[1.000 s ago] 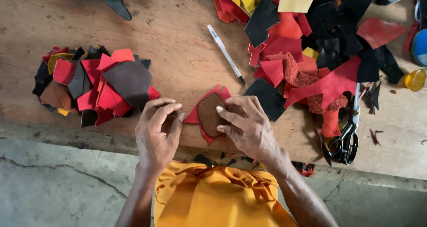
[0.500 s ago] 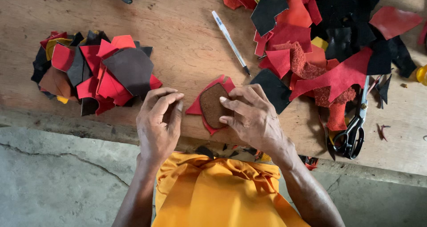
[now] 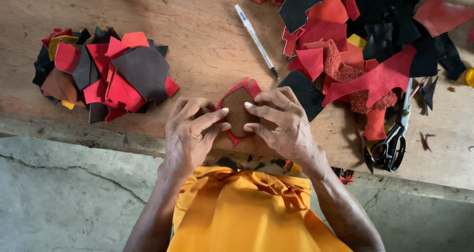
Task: The person arranges red and black fabric pieces on a wooden table, using a black template to trace outlines with a white marker. They then use scissors to cut the marked fabric into specific shapes, handling the pieces and tools with both hands throughout the process.
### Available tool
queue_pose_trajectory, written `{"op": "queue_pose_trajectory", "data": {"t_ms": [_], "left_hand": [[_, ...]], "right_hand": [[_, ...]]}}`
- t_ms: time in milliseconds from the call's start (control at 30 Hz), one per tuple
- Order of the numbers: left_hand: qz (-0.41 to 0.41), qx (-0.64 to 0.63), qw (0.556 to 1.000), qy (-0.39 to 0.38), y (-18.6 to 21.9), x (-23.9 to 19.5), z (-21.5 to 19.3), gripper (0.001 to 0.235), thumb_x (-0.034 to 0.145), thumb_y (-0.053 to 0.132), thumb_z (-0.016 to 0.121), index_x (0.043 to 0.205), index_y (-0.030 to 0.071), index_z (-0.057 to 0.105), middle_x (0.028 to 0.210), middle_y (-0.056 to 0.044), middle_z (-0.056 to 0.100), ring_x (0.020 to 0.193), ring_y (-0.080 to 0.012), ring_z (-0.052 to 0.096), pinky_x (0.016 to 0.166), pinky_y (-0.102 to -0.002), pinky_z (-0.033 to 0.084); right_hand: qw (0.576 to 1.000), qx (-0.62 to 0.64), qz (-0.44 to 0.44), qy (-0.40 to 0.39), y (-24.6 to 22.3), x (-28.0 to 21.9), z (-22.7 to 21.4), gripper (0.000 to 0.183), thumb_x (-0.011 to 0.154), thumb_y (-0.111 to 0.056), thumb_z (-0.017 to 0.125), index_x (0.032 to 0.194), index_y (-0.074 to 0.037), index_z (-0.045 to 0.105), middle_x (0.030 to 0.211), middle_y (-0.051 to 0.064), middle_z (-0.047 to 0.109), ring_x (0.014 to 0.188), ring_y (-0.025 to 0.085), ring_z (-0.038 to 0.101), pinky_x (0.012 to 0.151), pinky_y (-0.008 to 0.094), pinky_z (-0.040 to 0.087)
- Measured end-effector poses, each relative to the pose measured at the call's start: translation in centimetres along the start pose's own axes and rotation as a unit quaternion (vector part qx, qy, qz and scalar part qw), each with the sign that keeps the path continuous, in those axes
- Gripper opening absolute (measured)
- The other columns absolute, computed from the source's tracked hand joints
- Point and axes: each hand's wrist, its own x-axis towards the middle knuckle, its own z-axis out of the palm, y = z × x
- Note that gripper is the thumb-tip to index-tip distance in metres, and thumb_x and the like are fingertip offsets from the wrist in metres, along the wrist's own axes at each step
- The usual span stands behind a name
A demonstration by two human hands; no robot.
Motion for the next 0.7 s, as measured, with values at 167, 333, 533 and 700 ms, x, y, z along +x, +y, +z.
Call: {"op": "queue_pose_trajectory", "data": {"t_ms": [167,333,533,700], "left_hand": [[-0.002,0.003,1.000,-0.007,0.12,-0.16,0.03,0.031,0.076,0.015,0.089,0.106,0.014,0.081,0.102,-0.002,0.067,0.093,-0.0244,0.059,0.081,-0.039,0.050],[-0.002,-0.010,1.000,-0.003,0.07,-0.03,-0.04,0.031,0.077,0.014,0.089,0.106,0.015,0.081,0.102,-0.002,0.067,0.093,-0.0239,0.059,0.081,-0.038,0.051],[-0.004,-0.004,1.000,-0.008,0.05,0.00,-0.02,0.031,0.077,0.014,0.089,0.106,0.014,0.081,0.102,-0.002,0.068,0.093,-0.0231,0.060,0.081,-0.037,0.052],[0.013,-0.005,1.000,-0.028,-0.50,0.05,-0.51,0.038,0.075,0.002,0.080,0.112,0.013,0.079,0.107,-0.005,0.069,0.099,-0.0255,0.062,0.086,-0.037,0.053]], "right_hand": [[1.000,-0.004,-0.004,0.005,0.02,-0.28,0.19,0.046,0.073,-0.023,0.092,0.115,-0.012,0.078,0.116,0.005,0.068,0.105,0.027,0.062,0.090,0.036,0.055],[1.000,-0.006,-0.002,0.008,0.08,-0.12,0.14,0.046,0.072,-0.025,0.092,0.114,-0.012,0.078,0.116,0.005,0.069,0.107,0.027,0.062,0.091,0.037,0.055],[1.000,-0.002,0.005,0.006,0.05,-0.18,0.27,0.045,0.072,-0.026,0.092,0.113,-0.012,0.079,0.116,0.005,0.069,0.107,0.027,0.062,0.091,0.036,0.055],[1.000,-0.010,-0.002,0.001,0.06,-0.13,0.23,0.045,0.071,-0.025,0.092,0.112,-0.011,0.078,0.125,0.005,0.069,0.109,0.029,0.060,0.093,0.038,0.055]]}}
